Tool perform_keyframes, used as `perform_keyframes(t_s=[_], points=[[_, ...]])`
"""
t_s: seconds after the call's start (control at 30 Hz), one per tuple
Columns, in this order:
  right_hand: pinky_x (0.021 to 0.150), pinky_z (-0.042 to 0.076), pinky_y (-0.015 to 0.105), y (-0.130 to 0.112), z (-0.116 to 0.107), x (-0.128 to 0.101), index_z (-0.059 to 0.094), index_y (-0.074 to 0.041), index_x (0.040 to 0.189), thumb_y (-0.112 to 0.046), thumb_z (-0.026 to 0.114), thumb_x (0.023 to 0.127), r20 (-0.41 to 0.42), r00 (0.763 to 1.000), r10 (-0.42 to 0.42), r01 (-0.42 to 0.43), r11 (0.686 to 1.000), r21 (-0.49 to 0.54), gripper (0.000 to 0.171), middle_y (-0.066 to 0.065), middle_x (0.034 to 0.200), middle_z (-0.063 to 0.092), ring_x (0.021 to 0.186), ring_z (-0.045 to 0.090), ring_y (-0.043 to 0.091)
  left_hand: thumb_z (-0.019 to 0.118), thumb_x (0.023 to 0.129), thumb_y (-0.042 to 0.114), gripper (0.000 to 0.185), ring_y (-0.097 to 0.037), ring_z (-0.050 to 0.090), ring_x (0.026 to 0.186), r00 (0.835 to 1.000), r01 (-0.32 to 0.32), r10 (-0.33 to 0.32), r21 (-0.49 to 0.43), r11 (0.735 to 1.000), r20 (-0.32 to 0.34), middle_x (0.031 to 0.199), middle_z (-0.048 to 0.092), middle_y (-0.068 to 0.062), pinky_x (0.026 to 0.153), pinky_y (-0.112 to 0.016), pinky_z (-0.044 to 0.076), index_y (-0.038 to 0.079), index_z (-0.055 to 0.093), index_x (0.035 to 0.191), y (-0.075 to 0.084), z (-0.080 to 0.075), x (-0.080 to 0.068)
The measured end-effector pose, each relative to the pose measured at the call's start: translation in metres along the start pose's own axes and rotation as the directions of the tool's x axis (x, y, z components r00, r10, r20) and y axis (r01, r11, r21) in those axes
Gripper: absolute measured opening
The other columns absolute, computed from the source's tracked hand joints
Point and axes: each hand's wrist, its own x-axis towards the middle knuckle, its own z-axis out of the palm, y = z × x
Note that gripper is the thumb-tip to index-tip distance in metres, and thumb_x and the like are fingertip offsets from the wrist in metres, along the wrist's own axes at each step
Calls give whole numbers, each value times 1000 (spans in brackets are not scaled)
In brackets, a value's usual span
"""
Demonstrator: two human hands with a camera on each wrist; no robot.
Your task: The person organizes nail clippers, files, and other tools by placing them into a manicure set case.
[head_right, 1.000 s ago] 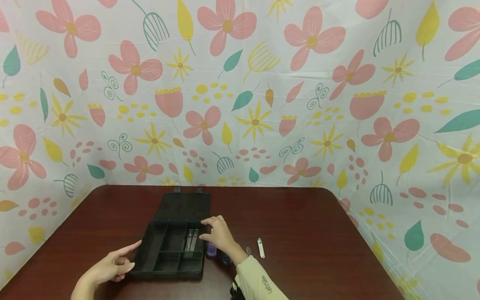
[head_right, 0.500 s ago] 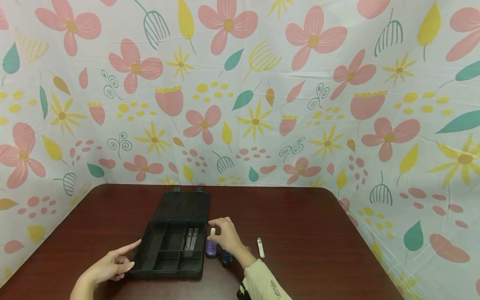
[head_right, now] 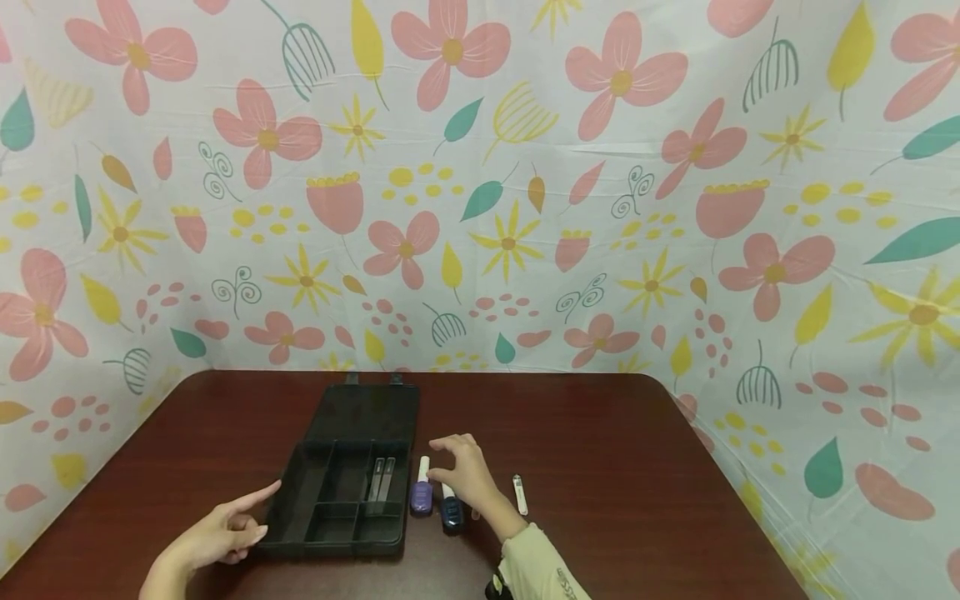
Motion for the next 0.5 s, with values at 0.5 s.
perform_keyframes(t_s=[0.5], points=[[77,43,38,6,-20,-18,66,0,101,-3,77,65,-26,999,30,-31,999,-25,37,7,98,62,92,52,24,59,87,17,72,-12,42,51,1000,6,-6,6,1000,-2,60,44,0,50,-26,38,-5,13,139,0,-1,1]])
